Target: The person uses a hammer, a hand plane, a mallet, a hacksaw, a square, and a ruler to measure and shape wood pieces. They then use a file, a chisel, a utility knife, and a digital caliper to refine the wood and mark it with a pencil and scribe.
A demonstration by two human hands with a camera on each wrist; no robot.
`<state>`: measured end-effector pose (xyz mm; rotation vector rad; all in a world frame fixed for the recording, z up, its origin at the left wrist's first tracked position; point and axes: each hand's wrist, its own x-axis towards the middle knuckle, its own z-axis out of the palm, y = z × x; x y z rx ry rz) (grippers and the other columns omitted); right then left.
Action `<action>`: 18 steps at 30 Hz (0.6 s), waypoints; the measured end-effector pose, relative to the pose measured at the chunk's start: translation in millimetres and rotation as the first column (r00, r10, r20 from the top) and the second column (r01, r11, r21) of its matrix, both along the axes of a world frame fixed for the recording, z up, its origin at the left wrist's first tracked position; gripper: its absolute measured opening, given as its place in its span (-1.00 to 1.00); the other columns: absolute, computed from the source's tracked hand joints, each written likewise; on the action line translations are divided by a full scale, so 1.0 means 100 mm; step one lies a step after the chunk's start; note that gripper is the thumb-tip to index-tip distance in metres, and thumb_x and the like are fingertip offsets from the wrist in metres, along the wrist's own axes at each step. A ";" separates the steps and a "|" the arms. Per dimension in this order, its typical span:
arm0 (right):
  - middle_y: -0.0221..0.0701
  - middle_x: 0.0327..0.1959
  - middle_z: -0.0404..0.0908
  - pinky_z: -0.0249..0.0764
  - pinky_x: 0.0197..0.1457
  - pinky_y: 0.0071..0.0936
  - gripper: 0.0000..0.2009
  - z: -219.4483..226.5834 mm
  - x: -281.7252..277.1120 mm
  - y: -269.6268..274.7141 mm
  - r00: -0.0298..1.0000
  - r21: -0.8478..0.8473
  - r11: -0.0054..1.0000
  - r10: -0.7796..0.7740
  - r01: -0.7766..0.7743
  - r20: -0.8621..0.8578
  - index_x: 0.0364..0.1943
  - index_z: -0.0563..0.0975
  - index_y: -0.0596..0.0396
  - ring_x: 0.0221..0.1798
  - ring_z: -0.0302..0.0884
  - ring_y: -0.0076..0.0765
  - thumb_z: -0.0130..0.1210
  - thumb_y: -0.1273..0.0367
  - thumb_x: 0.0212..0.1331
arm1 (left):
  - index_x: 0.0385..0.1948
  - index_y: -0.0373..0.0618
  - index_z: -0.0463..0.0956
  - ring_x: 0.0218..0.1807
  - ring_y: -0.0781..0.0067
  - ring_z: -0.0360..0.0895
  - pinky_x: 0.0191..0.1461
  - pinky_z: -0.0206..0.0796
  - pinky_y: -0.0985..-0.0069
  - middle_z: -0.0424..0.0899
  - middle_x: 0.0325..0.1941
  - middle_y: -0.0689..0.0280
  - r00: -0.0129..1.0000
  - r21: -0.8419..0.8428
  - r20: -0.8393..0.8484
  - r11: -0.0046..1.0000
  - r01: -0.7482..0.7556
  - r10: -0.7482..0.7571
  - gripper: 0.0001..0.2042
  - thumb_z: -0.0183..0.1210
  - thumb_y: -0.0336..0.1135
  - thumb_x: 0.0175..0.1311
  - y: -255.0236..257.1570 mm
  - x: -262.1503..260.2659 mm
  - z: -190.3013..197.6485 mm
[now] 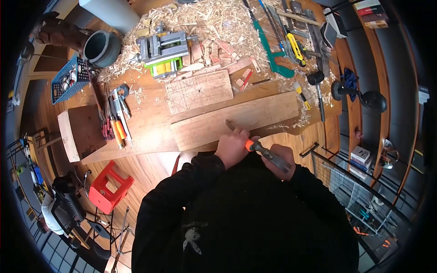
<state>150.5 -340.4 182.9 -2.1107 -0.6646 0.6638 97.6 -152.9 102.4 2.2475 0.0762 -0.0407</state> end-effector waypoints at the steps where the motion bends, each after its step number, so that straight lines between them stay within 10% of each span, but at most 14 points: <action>1: -0.28 -0.66 0.44 0.31 -0.53 -0.35 -0.77 -0.01 0.00 0.00 0.999 0.002 1.000 -0.010 0.010 -0.039 -0.58 0.44 0.12 -0.62 0.43 -0.18 0.28 0.39 0.05 | -0.48 -0.17 0.52 -0.49 0.02 0.59 -0.45 0.44 0.18 0.58 -0.50 0.11 1.000 -0.002 -0.005 1.000 -0.006 0.006 -0.67 0.23 -0.06 0.25 -0.01 0.00 0.01; 18: -0.25 -0.65 0.41 0.32 -0.51 -0.29 -0.77 0.04 0.02 -0.04 0.996 -0.088 0.996 -0.025 0.017 -0.084 -0.61 0.43 0.14 -0.61 0.42 -0.11 0.23 0.41 0.09 | -0.48 -0.17 0.50 -0.49 -0.01 0.57 -0.46 0.43 0.16 0.56 -0.46 0.09 0.997 0.013 -0.053 0.998 -0.056 0.056 -0.65 0.21 -0.02 0.25 -0.05 0.09 0.04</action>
